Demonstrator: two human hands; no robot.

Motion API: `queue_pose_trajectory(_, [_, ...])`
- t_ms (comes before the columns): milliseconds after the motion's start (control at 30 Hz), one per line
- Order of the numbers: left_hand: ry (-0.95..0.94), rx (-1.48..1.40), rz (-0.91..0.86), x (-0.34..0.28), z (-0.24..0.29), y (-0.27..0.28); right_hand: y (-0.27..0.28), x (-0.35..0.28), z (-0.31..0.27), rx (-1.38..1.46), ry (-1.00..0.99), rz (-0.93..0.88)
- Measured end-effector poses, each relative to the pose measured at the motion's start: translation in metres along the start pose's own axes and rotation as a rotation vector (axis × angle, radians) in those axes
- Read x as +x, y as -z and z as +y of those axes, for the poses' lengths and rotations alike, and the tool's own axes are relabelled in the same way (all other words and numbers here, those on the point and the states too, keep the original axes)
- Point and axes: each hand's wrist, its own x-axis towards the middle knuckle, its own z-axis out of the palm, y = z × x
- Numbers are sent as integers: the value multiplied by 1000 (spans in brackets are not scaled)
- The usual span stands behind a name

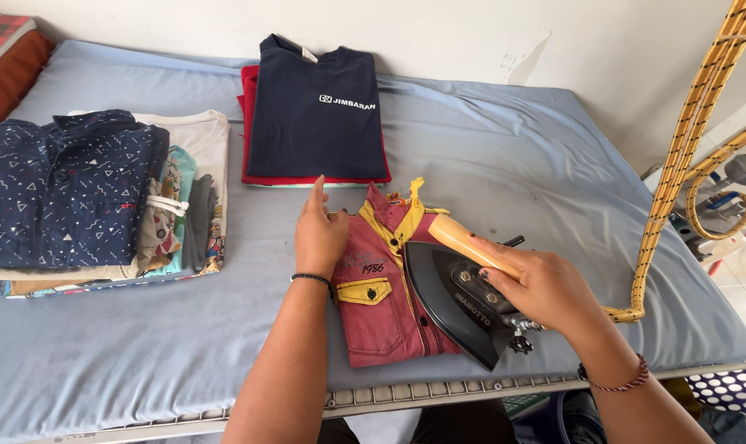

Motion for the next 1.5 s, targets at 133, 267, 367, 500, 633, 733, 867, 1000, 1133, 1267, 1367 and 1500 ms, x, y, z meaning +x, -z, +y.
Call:
queue_pose_trajectory(133, [-19, 123, -19, 0, -11, -1, -9, 19, -9, -141, 8, 35])
queue_pose_trajectory(267, [13, 148, -67, 3, -13, -1, -14, 38, -13, -149, -35, 5])
queue_pose_trajectory(367, [12, 111, -62, 3, -16, 0, -10, 43, -14, -7, -18, -24])
queue_pose_trajectory(500, [81, 78, -80, 8, -16, 2, 9, 37, -22, 122, -125, -57])
queue_pose_trajectory(633, [78, 88, -87, 11, -16, 2, 23, 20, -34, 63, -45, -60])
queue_pose_trajectory(733, [109, 65, -91, 11, -15, 5, 16, 13, -52, 87, 116, -12])
queue_pose_trajectory(867, [121, 59, -76, 12, -12, 7, -9, 14, -76, -166, 190, -99])
queue_pose_trajectory(1000, [140, 55, -65, 10, -14, 7, -25, 28, -87, -238, 193, -37])
queue_pose_trajectory(1133, [152, 38, -68, 11, -12, 8, -33, 46, -96, -210, 256, 31])
queue_pose_trajectory(1267, [138, 27, -73, 10, -14, 9, -28, 45, -97, -155, 221, -107])
queue_pose_trajectory(1367, [133, 24, -82, 11, -14, 10, -19, 38, -97, -144, 137, -245])
queue_pose_trajectory(1500, [166, 55, -94, 11, -13, 12, -15, 23, -98, -97, 223, -166])
